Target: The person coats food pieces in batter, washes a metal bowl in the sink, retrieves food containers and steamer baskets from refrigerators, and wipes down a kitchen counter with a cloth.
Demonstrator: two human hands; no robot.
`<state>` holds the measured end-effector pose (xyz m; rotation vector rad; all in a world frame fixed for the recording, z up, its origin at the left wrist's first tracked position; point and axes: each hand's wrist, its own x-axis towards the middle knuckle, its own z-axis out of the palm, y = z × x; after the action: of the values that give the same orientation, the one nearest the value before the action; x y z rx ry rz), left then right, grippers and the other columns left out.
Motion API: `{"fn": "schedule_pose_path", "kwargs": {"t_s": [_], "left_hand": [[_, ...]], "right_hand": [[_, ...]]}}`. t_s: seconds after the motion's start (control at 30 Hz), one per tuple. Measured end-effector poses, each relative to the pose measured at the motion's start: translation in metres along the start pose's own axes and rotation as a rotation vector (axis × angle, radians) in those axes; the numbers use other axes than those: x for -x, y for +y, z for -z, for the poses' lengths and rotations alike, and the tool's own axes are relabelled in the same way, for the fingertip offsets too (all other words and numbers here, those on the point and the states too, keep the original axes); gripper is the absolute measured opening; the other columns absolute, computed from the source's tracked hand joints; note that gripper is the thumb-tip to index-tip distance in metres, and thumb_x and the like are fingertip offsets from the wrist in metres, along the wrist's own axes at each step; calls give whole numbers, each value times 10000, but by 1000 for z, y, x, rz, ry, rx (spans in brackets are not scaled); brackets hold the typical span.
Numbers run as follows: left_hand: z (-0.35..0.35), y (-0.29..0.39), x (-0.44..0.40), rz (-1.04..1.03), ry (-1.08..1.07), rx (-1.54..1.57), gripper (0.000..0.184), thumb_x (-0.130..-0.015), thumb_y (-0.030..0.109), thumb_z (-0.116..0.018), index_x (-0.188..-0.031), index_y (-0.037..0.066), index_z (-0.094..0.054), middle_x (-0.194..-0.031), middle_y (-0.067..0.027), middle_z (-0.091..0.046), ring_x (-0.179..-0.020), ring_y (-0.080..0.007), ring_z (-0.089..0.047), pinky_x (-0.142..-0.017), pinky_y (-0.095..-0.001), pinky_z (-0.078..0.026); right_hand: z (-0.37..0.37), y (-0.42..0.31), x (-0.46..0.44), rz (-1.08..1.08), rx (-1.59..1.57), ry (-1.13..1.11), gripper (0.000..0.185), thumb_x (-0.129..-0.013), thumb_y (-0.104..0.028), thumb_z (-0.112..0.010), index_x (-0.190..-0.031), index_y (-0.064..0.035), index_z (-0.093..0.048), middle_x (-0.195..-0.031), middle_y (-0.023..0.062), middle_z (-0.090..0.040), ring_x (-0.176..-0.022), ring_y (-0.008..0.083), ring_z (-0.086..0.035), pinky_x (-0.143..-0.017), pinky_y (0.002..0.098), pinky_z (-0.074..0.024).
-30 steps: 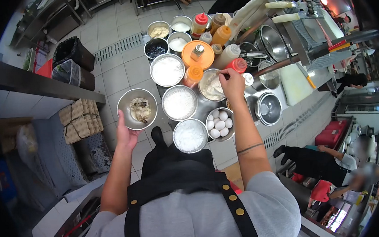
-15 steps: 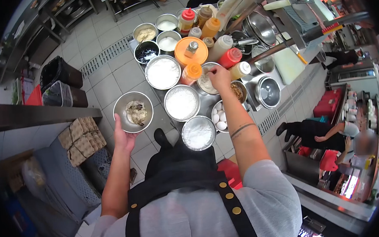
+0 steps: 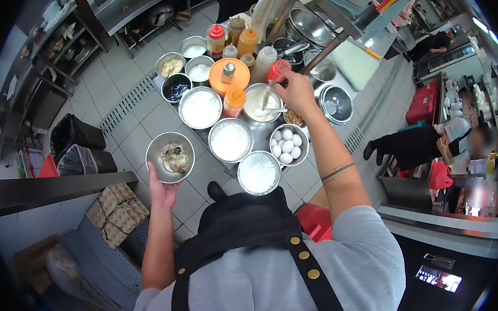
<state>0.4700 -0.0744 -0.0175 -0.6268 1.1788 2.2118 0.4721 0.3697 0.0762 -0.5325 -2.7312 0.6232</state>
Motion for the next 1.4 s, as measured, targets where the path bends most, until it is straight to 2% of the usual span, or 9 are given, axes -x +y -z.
{"fn": "schedule_pose_path", "kwargs": {"t_s": [0.27,0.33,0.4,0.47,0.6,0.8,1.1,1.17,1.4], "left_hand": [[-35,-24,23,-53,22,17,668,-1026,606,-370,-1459,101,-428,-1422,-117,-538,-1256,-301,-573,-975,-514,-514],[-45,-38,33,-63,1,41,666,-1026,604,-376,-1460,102,-428,-1406,-119,-552,-1237,-301,-588,-962,-504,-522],[-48,-54,36,-38,-40,38,645,-1028,596,-382,-1451,113,-435,-1387,-105,-566,-1229,-267,-595,-955,-449,-529],[-62,-68,41,-59,22,13,627,-1029,583,-398,-1432,104,-445,-1350,-96,-588,-1206,-249,-609,-940,-426,-538],[-102,-89,54,-85,38,51,609,-1029,576,-411,-1415,106,-456,-1311,-90,-612,-1154,-241,-639,-908,-416,-554],[-139,-123,46,-44,-181,9,674,-1031,608,-338,-1477,105,-389,-1416,-119,-542,-1268,-268,-574,-993,-470,-521],[-201,-151,36,27,-191,-96,687,-1012,633,-371,-1488,138,-372,-1403,-106,-553,-1236,-260,-600,-959,-471,-550],[-203,-157,25,61,-212,-82,658,-1012,621,-390,-1492,173,-346,-1391,-93,-558,-1226,-254,-606,-941,-478,-557],[-220,-150,40,54,-291,-48,677,-1002,640,-394,-1470,150,-404,-1375,-85,-576,-1229,-246,-606,-941,-473,-559]], "right_hand": [[-50,26,16,118,-230,95,140,-764,-173,-762,-825,-60,-704,-791,143,-702,-757,315,-696,-680,414,-541],[-76,41,23,121,-172,10,123,-787,-169,-718,-857,-68,-711,-848,144,-709,-823,317,-704,-714,435,-549],[-106,63,22,187,173,-275,139,-805,-191,-701,-867,-69,-726,-865,154,-720,-814,349,-699,-746,460,-555],[-115,74,22,223,145,-325,155,-812,-209,-682,-884,-83,-734,-884,162,-720,-838,366,-693,-785,486,-551],[-59,62,9,297,62,-265,123,-790,-169,-691,-859,-71,-719,-869,172,-715,-829,360,-696,-758,481,-548],[49,46,-8,392,-25,-171,127,-745,-133,-742,-828,-53,-688,-781,169,-700,-763,374,-687,-712,457,-544],[182,-4,1,481,-229,-214,149,-774,-117,-732,-877,-15,-696,-756,108,-711,-661,224,-684,-646,331,-539],[191,-12,5,480,-357,-237,152,-776,-118,-750,-865,-11,-691,-703,52,-681,-596,97,-601,-596,259,-503],[157,-32,17,487,-475,-427,188,-748,-134,-741,-875,-4,-692,-767,56,-692,-671,104,-617,-643,273,-508]]}}
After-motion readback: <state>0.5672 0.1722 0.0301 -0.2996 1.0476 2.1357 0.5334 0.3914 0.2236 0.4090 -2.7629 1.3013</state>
